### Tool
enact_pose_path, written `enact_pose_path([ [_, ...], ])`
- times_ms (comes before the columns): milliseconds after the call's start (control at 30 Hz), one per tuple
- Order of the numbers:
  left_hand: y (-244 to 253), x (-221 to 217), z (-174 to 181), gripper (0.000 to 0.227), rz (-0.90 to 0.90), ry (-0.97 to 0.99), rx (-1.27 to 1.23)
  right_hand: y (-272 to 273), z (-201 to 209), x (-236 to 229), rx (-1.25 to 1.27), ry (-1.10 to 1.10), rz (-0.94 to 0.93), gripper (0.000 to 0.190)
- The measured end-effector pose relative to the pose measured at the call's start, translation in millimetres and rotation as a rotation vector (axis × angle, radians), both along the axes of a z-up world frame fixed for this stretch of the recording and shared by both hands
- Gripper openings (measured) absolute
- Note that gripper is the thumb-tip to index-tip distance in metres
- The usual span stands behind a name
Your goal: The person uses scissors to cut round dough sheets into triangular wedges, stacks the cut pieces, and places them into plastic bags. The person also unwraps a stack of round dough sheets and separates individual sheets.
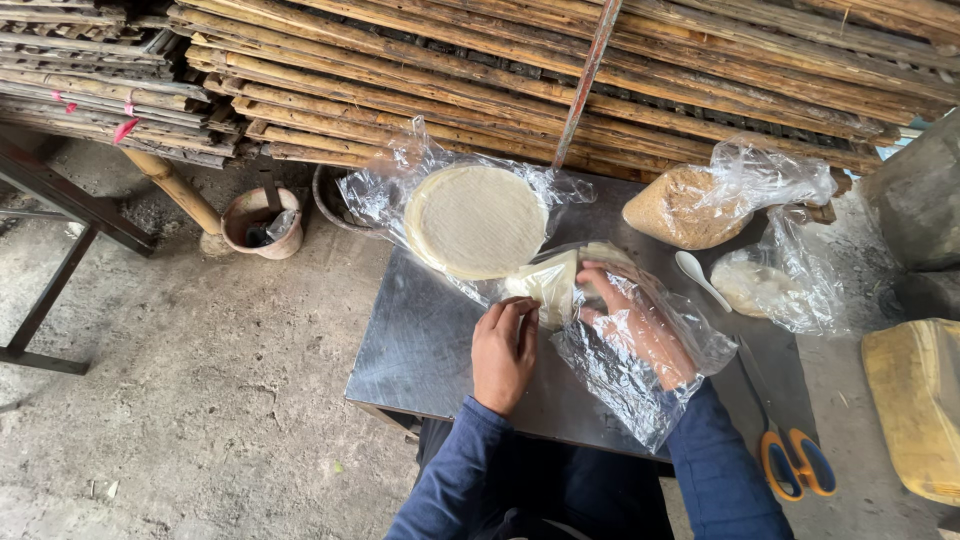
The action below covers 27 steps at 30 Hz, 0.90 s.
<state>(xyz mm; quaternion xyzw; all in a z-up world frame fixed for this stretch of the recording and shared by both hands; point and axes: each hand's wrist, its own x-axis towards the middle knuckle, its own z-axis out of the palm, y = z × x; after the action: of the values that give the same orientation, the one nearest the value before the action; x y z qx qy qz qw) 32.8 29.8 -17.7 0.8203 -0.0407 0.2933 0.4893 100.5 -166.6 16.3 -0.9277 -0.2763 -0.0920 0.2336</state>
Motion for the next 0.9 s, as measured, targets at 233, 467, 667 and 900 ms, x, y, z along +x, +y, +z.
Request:
enact_pose_path([
  [233,-7,-1,-5,0.021,-0.069,-0.061,0.058,-2,-4,11,-0.163,-0.098,0.023,0.051],
  [467,0,17,-17,0.028,-0.073,-0.013,-0.095,-2,-23,15,-0.164,-0.184,0.017,0.047],
  [667,-3,24,-26,0.024,-0.189,0.178,-0.338,3,-26,7,-0.199,-0.262,0.041,0.035],
  [900,-8,24,-32,0.038,-0.038,-0.042,0.287,-7,-32,5,-0.134,-0.296,0.101,0.036],
])
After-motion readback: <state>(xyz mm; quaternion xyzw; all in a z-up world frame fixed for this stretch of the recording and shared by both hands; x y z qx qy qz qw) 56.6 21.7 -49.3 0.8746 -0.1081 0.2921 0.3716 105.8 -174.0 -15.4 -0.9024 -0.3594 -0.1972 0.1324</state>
